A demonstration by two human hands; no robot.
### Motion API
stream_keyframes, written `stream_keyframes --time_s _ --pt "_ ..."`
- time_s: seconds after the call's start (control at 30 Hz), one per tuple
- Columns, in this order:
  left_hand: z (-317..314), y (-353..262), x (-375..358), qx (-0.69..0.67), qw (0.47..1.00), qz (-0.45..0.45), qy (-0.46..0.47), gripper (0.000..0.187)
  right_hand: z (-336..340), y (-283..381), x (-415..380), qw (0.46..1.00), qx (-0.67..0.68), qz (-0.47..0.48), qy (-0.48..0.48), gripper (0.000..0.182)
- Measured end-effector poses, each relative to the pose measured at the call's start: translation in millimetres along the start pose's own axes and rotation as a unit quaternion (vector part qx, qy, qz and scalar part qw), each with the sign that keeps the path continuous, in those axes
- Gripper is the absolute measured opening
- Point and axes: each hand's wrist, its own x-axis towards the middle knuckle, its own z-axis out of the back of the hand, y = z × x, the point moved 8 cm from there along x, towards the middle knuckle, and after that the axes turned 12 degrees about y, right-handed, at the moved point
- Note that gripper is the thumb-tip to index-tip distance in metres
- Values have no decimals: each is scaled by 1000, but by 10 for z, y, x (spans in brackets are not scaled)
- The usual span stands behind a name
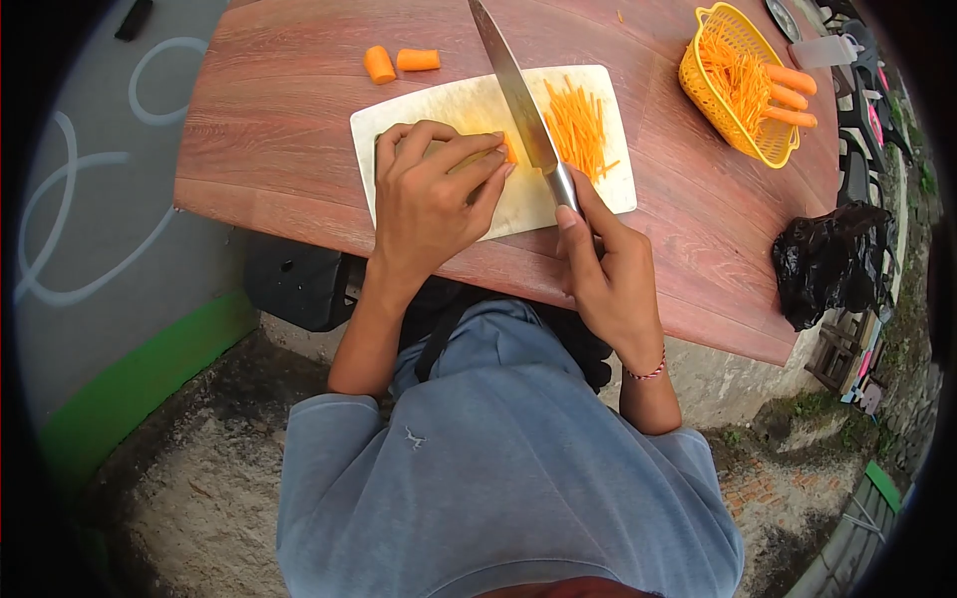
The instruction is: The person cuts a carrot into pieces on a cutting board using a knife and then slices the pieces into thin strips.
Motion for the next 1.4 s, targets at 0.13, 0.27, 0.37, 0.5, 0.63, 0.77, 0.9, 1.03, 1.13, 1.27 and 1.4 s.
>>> stream_keyframes --time_s 0.13,0.27,0.37,0.5,0.63,0.77,0.9,1.03,1.13,1.27,1.4 --pt "-3 13 -10 1 1000 -1 -4 11 -6 145 -78 998 -38 39 -9 42" --pt "-6 17 -7 3 1000 1 -2 11 -49 188 -98 997 -61 45 -6 43" --pt "9 5 -7 5 1000 -1 -6 11 -81 169 -109 998 -59 10 6 43" --pt "-4 12 -5 4 1000 1 0 13 -129 232 -158 990 -117 72 -24 45" --pt "-7 24 -5 4 1000 -1 -6 12 -199 283 -181 980 -173 89 -36 48" --pt "-8 15 -12 6 1000 0 -3 12 -260 299 -43 974 -200 94 -55 47" --pt "-6 16 -7 5 1000 3 -1 13 -200 291 141 977 -168 112 -68 44" --pt "-15 25 -23 1 1000 2 -11 11 -74 236 95 991 -111 63 -29 41" --pt "-17 31 -31 2 1000 3 -9 11 -27 129 -4 995 -92 32 -12 41" --pt "-22 24 -31 1 1000 2 -12 11 -15 121 -56 995 -91 40 -32 42" --pt "-25 35 -37 1 1000 3 -14 11 -30 149 -69 996 -78 37 -28 42"
